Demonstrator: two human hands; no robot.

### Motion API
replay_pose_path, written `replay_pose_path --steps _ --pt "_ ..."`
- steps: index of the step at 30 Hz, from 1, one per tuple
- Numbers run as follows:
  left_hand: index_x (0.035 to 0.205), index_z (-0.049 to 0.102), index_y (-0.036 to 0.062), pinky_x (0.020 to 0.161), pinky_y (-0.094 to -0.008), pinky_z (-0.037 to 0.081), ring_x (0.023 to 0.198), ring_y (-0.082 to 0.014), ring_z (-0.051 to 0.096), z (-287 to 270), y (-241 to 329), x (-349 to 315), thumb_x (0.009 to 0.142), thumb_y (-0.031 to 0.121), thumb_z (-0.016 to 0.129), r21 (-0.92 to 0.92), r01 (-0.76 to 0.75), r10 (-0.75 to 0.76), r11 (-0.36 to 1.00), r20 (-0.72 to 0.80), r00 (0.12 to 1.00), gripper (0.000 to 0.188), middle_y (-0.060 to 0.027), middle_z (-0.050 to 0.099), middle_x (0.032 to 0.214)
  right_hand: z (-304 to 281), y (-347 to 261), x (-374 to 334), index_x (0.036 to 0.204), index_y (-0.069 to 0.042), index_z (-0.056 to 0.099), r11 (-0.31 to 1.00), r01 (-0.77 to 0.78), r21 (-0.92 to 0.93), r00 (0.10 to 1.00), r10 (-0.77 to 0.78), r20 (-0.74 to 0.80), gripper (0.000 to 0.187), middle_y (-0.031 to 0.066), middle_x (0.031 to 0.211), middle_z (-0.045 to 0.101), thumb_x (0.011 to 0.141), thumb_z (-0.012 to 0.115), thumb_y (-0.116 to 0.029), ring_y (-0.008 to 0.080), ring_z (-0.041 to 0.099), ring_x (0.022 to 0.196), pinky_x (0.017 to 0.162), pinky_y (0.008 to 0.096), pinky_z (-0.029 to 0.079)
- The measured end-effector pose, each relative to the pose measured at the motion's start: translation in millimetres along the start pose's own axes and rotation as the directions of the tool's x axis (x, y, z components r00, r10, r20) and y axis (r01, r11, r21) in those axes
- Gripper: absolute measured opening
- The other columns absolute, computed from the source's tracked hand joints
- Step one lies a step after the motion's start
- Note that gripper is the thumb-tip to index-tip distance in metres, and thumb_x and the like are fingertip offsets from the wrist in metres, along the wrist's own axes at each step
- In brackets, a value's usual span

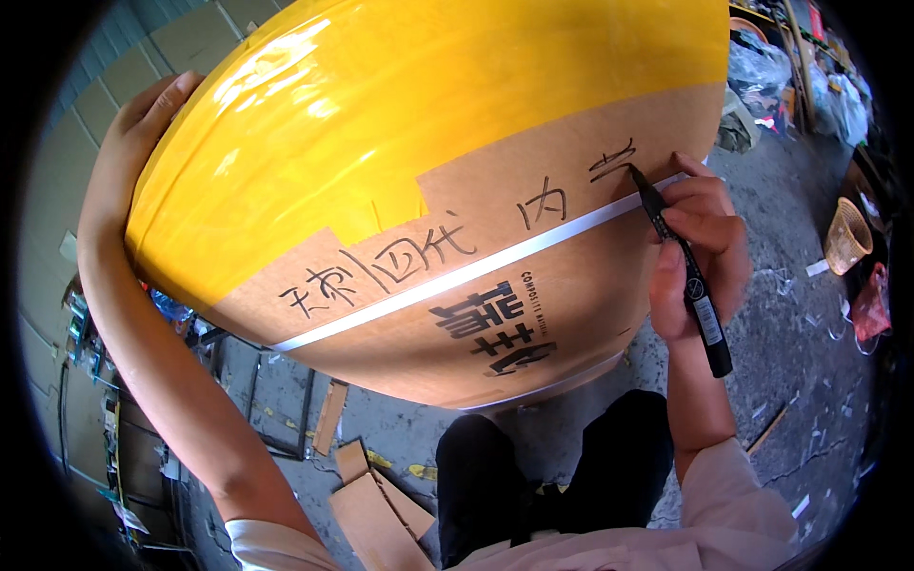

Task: The person sharpens a thin metal rod using a sanding block and a metal file on a workbench. They then walk to a large yellow cardboard box, write on it with a marker, and place the box on a digital scale.

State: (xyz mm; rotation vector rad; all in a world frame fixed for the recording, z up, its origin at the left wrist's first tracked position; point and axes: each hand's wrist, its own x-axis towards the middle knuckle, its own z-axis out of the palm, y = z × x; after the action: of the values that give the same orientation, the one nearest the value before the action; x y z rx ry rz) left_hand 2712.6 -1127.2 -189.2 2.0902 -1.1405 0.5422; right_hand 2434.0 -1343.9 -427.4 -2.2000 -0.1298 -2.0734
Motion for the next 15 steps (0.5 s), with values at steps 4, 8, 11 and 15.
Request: replay_pose_path --steps 4,8,11,15 --pt "0.12 0.058 0.0025 0.085 -0.0295 0.049 0.1 -0.0262 0.063 0.5 2.6 0.4 0.082 0.049 0.062 0.006 -0.008 0.008 1.0 0.026 1.0 0.06 -0.0169 0.063 0.112 5.4 -2.4 4.0 0.079 -0.003 0.055 0.997 0.005 0.077 0.996 0.002 -0.086 0.013 0.0119 0.065 0.055 0.066 0.054 -0.007 0.0273 0.058 0.068 0.086 0.0526 0.046" --pt "0.121 0.058 0.0032 0.086 -0.03 0.049 0.101 -0.0267 0.062 -0.5 -1.8 3.5 0.083 0.051 0.06 0.025 -0.022 0.021 0.999 0.035 0.999 0.061 -0.0168 0.062 0.113 -10.9 -2.8 -1.5 0.082 -0.006 0.053 0.996 -0.015 0.087 1.0 0.014 0.003 0.009 0.0097 0.062 0.054 0.076 0.053 -0.013 0.0245 0.056 0.066 0.088 0.0541 0.043" --pt "0.122 0.058 0.0044 0.088 -0.0304 0.048 0.103 -0.0264 0.062 0.2 -1.8 1.0 0.083 0.052 0.059 0.073 -0.037 0.038 0.997 -0.011 0.999 0.062 -0.0166 0.061 0.115 -22.1 -16.3 -12.9 0.084 -0.008 0.05 0.977 -0.152 0.153 0.986 0.16 -0.043 0.016 0.0066 0.06 0.052 0.083 0.052 -0.024 0.0215 0.053 0.067 0.09 0.0541 0.04" --pt "0.12 0.059 0.0059 0.09 -0.0304 0.046 0.104 -0.0255 0.061 1.7 -2.3 -9.0 0.084 0.05 0.058 0.113 -0.045 0.054 0.993 -0.082 0.995 0.057 -0.0155 0.062 0.115 -6.5 -31.8 -29.8 0.087 -0.01 0.047 0.96 -0.223 0.171 0.974 0.227 -0.008 0.025 0.0033 0.057 0.049 0.088 0.051 -0.035 0.0192 0.051 0.069 0.09 0.0514 0.038"
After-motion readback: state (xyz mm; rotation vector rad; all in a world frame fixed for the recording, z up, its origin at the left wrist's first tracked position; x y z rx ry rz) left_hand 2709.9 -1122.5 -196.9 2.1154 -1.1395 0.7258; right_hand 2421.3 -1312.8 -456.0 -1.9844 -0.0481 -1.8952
